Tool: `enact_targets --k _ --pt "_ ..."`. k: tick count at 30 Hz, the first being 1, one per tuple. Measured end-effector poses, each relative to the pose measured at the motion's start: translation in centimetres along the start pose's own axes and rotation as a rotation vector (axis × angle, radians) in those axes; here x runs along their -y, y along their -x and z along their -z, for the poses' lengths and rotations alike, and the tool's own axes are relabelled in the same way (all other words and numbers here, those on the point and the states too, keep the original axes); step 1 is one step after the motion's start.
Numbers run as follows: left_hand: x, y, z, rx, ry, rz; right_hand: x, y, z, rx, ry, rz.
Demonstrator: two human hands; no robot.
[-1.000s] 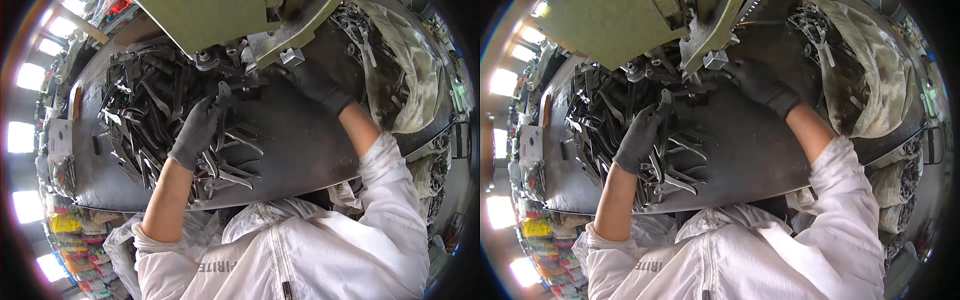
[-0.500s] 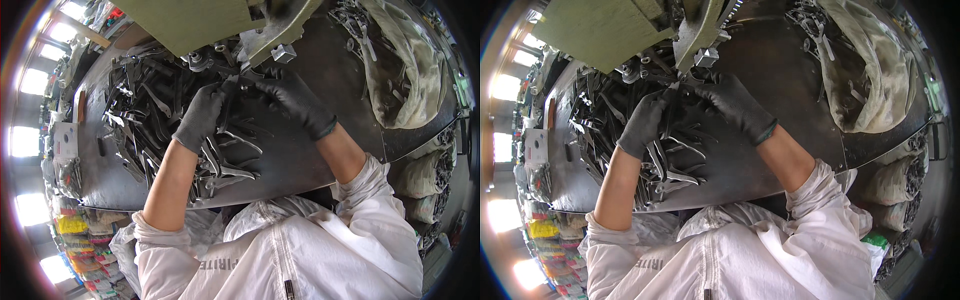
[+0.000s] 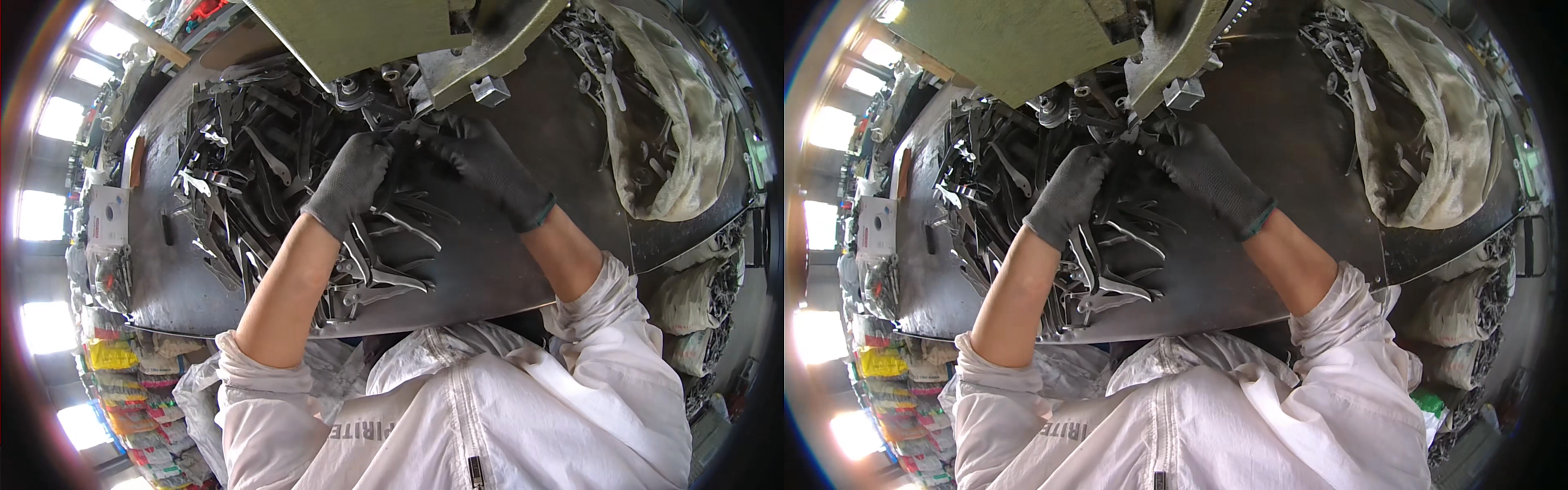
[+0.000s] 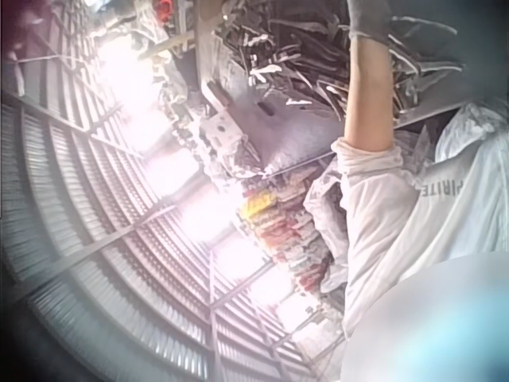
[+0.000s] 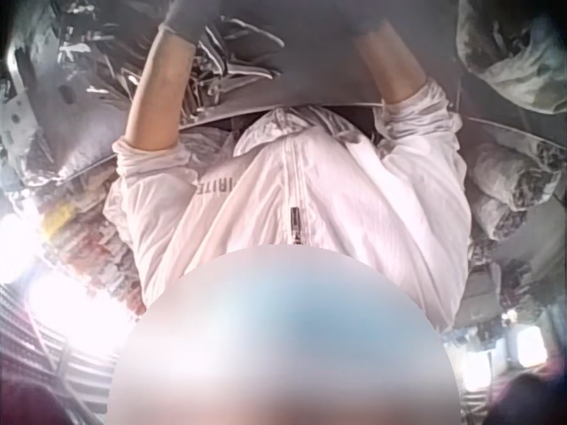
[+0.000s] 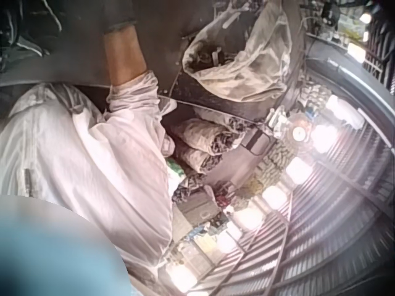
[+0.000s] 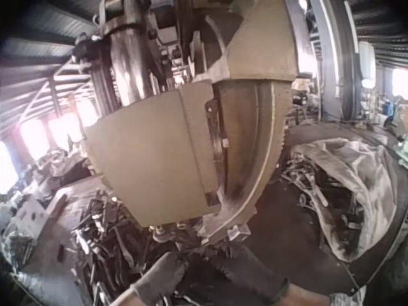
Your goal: The person assembles various metal tool components using a specialized machine.
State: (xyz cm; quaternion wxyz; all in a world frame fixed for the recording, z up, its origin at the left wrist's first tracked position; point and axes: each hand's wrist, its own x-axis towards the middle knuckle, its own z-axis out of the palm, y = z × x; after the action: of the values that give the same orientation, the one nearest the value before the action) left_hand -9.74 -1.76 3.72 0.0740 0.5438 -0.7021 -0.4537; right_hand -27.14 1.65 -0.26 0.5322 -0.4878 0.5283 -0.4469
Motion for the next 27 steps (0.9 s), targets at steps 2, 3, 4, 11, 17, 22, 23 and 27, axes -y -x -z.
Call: enact_targets --k 2,3,4,11,17,22,23,27 --pt "0.9 0.0 -0.4 -0.069 -0.112 -0.127 0.4 0.3 -0.2 -0.011 -0.016 -0.039" --pt "1.1 -0.2 -0.5 -0.065 -0.11 -0.131 0.6 0.4 -0.2 -0.031 -0.027 -0.079" --pt "1.3 -0.5 -0.5 -0.038 -0.125 -0.154 0.2 0.4 0.0 -0.036 -0.025 -0.081" --pt "3.8 -1.7 -0.6 0.01 -0.145 -0.446 -0.7 0.4 0.1 -0.034 0.048 0.005" --pt "1.2 -1.6 1.3 -0.37 -0.509 -0.273 -2.2 0.5 0.9 0.02 -0.138 -0.145" --pt "4.5 -2.7 6.6 -0.587 -0.691 0.008 -0.9 0.9 0.2 0.048 -0.148 -0.191" --pt "5.9 -3.0 6.7 -0.583 -0.778 0.089 -1.1 0.8 0.1 0.071 -0.14 -0.167" --pt "7.2 -3.3 7.2 -0.557 -0.64 0.059 -1.9 0.7 0.1 0.117 -0.191 -0.061"
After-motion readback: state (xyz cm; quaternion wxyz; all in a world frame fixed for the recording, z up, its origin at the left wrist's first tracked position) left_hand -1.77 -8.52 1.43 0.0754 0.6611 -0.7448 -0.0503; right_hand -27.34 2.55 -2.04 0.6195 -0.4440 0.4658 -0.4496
